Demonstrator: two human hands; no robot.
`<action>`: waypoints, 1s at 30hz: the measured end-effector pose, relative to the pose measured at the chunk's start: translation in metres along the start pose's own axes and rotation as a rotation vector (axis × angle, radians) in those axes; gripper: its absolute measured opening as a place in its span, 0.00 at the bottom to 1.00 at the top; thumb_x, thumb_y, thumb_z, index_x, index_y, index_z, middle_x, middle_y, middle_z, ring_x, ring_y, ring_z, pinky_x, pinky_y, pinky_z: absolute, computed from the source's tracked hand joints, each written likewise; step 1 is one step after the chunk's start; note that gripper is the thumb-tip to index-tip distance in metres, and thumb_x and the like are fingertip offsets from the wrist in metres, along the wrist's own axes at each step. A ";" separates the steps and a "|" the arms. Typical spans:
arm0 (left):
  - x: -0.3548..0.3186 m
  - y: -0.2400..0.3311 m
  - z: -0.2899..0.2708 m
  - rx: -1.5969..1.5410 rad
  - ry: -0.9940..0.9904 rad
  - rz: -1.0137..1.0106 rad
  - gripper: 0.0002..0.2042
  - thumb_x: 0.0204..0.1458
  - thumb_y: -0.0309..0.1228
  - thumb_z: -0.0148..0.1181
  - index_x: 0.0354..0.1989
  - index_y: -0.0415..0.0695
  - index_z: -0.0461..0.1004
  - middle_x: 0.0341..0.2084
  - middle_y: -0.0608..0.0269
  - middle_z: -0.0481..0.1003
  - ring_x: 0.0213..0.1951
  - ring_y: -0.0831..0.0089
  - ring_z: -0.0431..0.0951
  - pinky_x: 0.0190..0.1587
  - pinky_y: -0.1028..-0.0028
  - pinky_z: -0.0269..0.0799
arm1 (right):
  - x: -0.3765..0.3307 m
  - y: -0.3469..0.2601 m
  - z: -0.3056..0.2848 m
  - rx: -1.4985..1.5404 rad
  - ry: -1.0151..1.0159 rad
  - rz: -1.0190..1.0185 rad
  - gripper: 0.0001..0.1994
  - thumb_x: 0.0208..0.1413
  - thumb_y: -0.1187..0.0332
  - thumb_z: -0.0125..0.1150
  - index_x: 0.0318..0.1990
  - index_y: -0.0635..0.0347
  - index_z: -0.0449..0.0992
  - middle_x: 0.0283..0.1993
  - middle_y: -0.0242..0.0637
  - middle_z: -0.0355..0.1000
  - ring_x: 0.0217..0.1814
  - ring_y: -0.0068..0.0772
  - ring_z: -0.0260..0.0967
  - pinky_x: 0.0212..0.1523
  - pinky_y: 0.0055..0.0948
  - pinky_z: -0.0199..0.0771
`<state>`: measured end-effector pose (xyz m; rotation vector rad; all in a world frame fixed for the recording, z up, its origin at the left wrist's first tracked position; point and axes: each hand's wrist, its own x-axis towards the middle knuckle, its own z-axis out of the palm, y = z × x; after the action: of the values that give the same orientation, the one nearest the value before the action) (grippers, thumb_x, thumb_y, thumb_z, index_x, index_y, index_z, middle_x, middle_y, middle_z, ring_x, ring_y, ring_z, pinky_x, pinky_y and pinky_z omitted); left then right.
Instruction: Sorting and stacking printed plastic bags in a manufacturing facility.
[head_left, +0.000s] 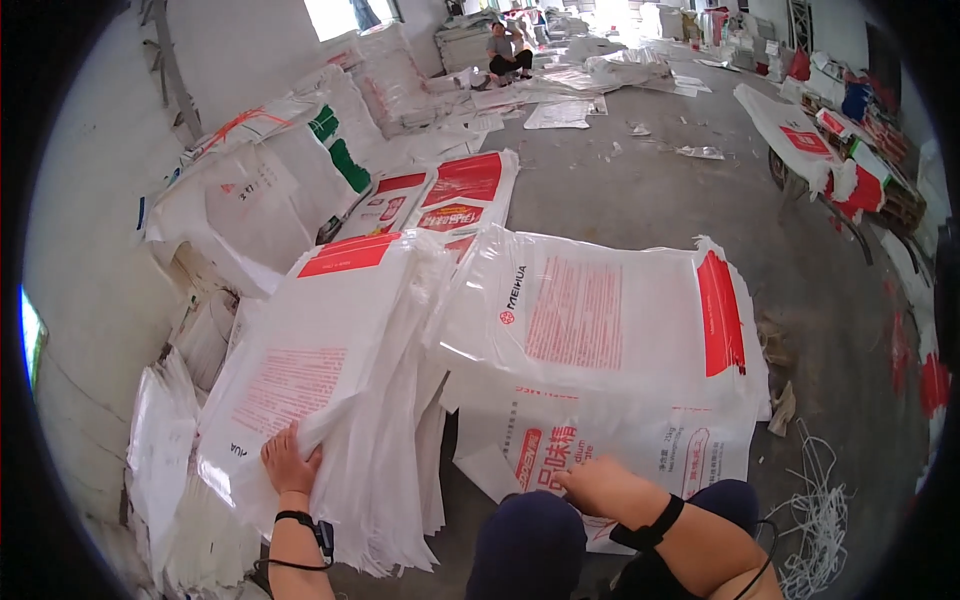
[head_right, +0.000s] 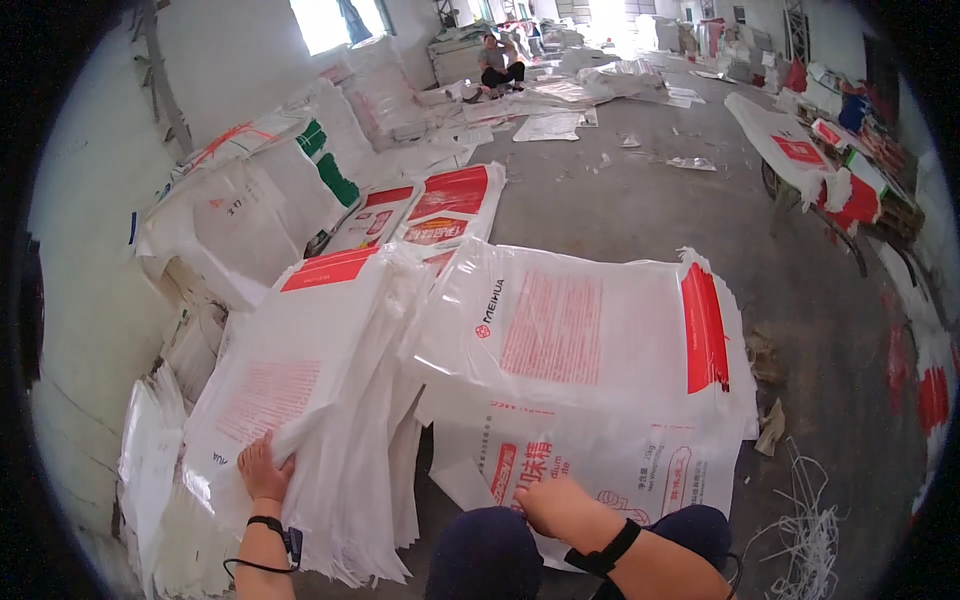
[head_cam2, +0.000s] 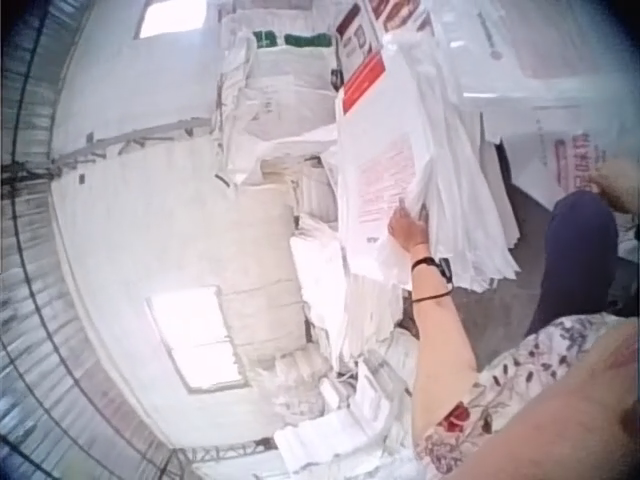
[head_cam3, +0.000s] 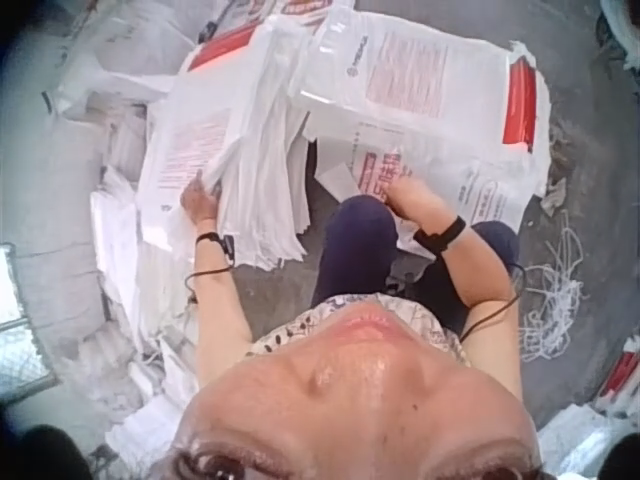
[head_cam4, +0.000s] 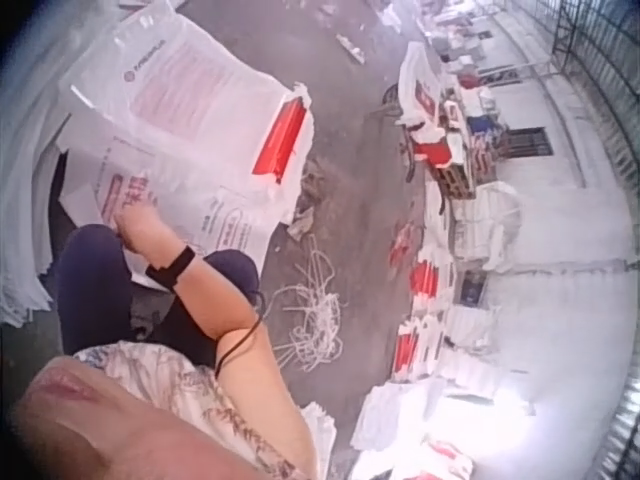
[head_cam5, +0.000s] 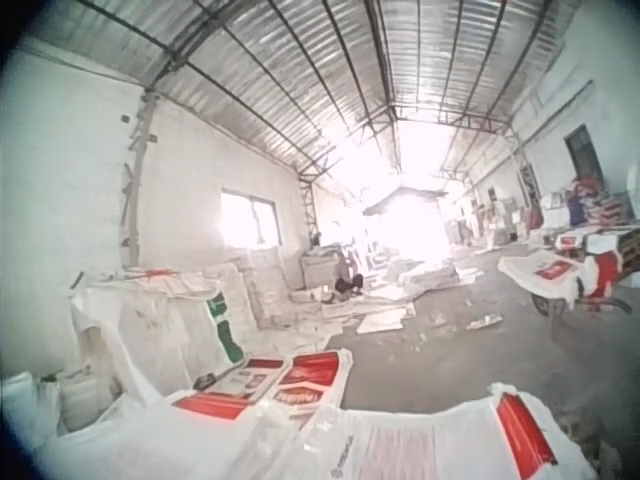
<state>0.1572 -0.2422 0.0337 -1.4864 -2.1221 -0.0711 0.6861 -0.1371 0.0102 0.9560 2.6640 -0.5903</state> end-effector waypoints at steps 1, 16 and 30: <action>0.000 0.000 0.000 -0.001 -0.006 0.000 0.35 0.41 0.47 0.66 0.60 0.51 0.65 0.48 0.61 0.71 0.54 0.61 0.68 0.62 0.58 0.55 | -0.001 -0.003 0.002 0.030 -0.034 0.011 0.14 0.58 0.59 0.54 0.47 0.54 0.74 0.41 0.44 0.77 0.45 0.48 0.76 0.44 0.45 0.75; 0.010 0.002 -0.003 -0.001 0.052 0.000 0.33 0.44 0.48 0.64 0.60 0.49 0.66 0.48 0.59 0.71 0.53 0.59 0.68 0.61 0.58 0.56 | 0.002 0.001 -0.008 0.007 -0.015 0.064 0.12 0.56 0.64 0.55 0.45 0.57 0.74 0.40 0.44 0.77 0.44 0.47 0.76 0.43 0.45 0.74; 0.002 0.003 -0.001 0.040 0.053 0.030 0.33 0.44 0.47 0.65 0.60 0.49 0.66 0.48 0.59 0.72 0.52 0.58 0.69 0.60 0.58 0.57 | 0.000 0.009 -0.011 0.073 0.066 0.010 0.12 0.52 0.70 0.57 0.45 0.57 0.74 0.38 0.44 0.77 0.41 0.47 0.77 0.39 0.41 0.76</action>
<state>0.1599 -0.2395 0.0342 -1.4766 -2.0475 -0.0565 0.6911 -0.1257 0.0178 1.0256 2.7101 -0.6698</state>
